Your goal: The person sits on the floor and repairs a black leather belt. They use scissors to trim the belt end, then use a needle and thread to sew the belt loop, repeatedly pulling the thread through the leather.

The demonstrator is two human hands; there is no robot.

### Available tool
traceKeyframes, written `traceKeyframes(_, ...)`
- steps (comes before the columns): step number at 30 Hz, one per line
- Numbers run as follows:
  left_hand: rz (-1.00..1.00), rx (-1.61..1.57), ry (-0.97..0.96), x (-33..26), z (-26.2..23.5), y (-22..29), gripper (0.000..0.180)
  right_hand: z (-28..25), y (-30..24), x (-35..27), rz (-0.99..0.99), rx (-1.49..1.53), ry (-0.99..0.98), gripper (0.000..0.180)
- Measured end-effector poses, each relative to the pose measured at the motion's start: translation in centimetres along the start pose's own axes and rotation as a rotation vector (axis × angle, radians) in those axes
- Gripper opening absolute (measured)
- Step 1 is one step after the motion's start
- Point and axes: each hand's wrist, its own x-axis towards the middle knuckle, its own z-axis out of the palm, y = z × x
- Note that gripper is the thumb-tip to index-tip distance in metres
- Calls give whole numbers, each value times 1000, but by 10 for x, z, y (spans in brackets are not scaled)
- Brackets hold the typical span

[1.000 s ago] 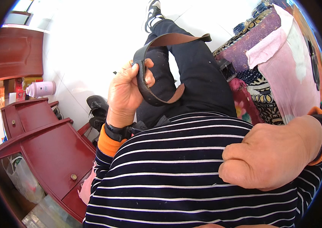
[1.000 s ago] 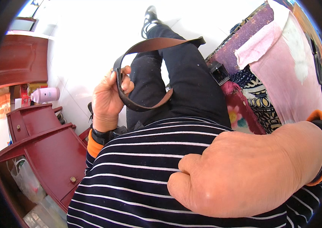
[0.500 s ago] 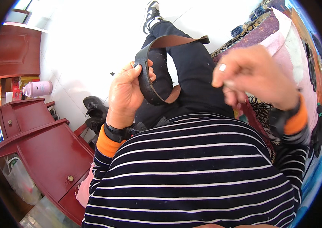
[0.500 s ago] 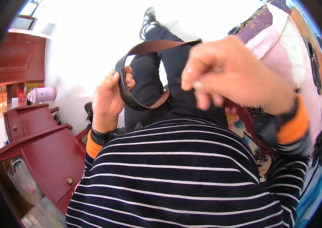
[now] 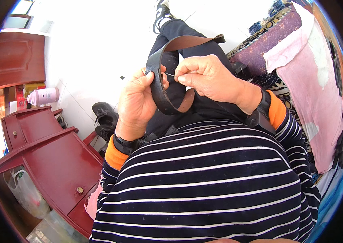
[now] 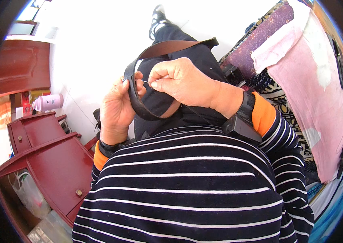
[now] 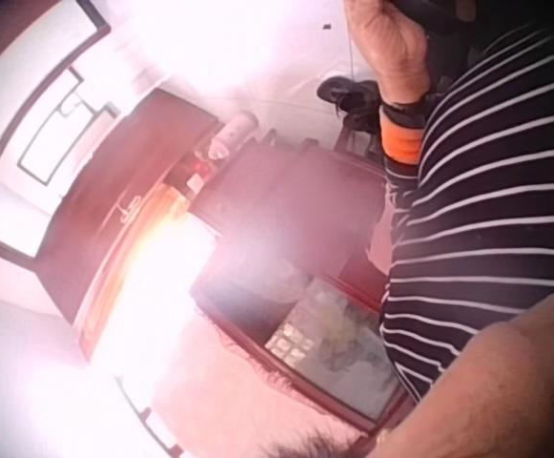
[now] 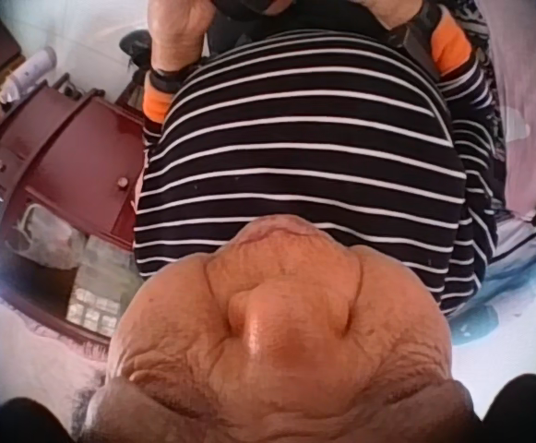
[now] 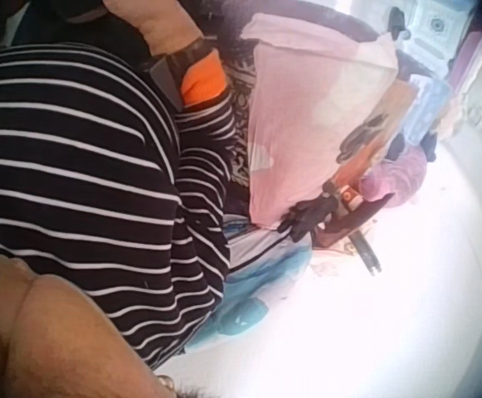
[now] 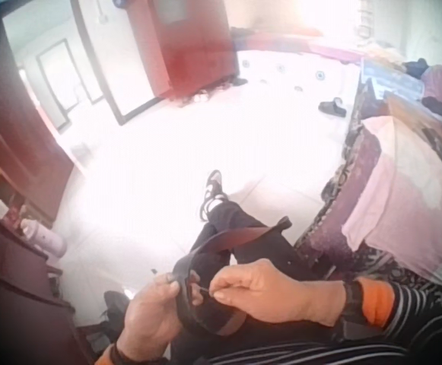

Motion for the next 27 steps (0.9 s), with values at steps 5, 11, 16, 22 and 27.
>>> traceKeyframes(5,-3,6,6,-1,2,-1,22,6,8,4,-36,-93,-16,8)
traceKeyframes(11,-3,-10,-3,-1,1,-1,21,4,7,1,-68,-73,-27,10)
traceKeyframes(16,-8,-4,15,-1,1,-2,21,6,5,1,-70,-71,-36,10)
traceKeyframes(22,-22,-14,3,-1,-1,-3,21,10,9,0,-59,1,-9,10)
traceKeyframes(27,-49,-38,-41,1,-3,-3,22,12,17,0,-23,108,-8,10)
